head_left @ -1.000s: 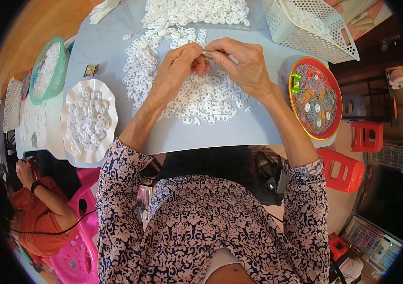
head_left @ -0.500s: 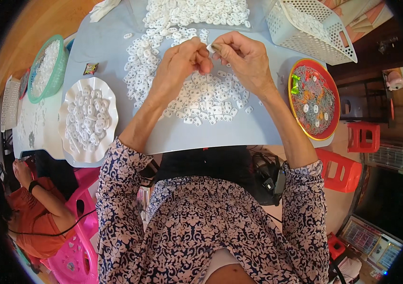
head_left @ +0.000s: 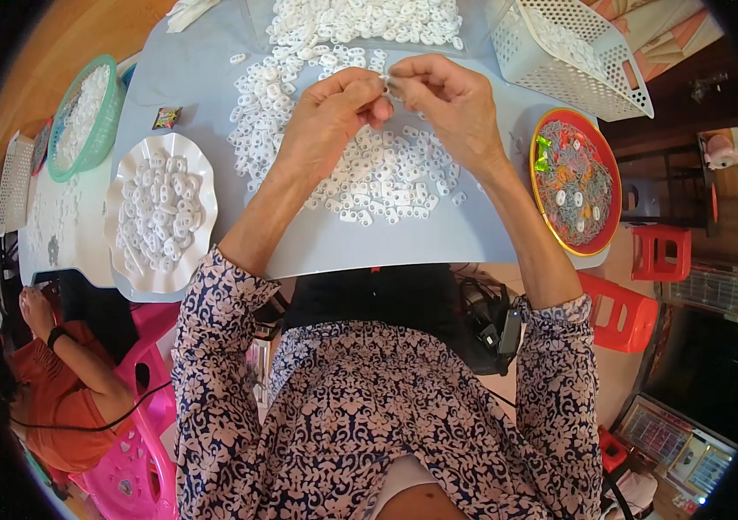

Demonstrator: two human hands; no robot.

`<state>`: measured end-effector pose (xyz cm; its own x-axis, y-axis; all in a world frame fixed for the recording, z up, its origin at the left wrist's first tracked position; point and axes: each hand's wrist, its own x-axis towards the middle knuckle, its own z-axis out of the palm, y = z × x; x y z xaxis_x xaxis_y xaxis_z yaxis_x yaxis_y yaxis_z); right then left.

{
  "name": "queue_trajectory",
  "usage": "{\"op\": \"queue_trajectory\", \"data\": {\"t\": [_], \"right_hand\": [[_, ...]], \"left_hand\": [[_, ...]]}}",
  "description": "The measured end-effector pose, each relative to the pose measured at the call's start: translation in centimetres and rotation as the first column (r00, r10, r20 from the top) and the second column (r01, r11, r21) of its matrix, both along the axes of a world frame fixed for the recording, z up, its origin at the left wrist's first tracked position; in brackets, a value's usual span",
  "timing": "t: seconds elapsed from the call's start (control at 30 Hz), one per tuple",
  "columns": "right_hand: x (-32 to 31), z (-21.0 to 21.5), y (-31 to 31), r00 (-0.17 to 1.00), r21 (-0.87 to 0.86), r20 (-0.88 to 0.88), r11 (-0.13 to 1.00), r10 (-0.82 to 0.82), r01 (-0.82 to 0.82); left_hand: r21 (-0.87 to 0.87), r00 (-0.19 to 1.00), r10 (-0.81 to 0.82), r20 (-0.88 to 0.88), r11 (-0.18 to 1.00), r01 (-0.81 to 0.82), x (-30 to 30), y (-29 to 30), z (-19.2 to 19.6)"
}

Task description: The person assembles small white plastic clips by hand, clicking pieces together.

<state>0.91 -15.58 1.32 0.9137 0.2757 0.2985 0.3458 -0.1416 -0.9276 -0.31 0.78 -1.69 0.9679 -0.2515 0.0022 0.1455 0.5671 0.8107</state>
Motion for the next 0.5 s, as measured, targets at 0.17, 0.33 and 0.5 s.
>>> {"op": "queue_trajectory", "data": {"t": [0.17,0.33,0.5], "right_hand": [[1.5,0.6,-0.9,0.999,-0.102,0.035,0.994,-0.030,0.033],[3.4,2.2,-5.8,0.985,-0.451,0.149,0.881,-0.082,0.142],[2.1,2.9,-8.1,0.990,-0.722,0.118,0.691,0.072,0.035]], "left_hand": [[0.376,0.989,-0.065,0.136,0.927,0.009,-0.4,0.0,1.0],[0.225,0.998,-0.036,0.053,0.974,0.023,-0.4,0.1,0.6],[0.140,1.000,-0.001,-0.003,0.990,0.001,-0.4,0.6,0.3]]}}
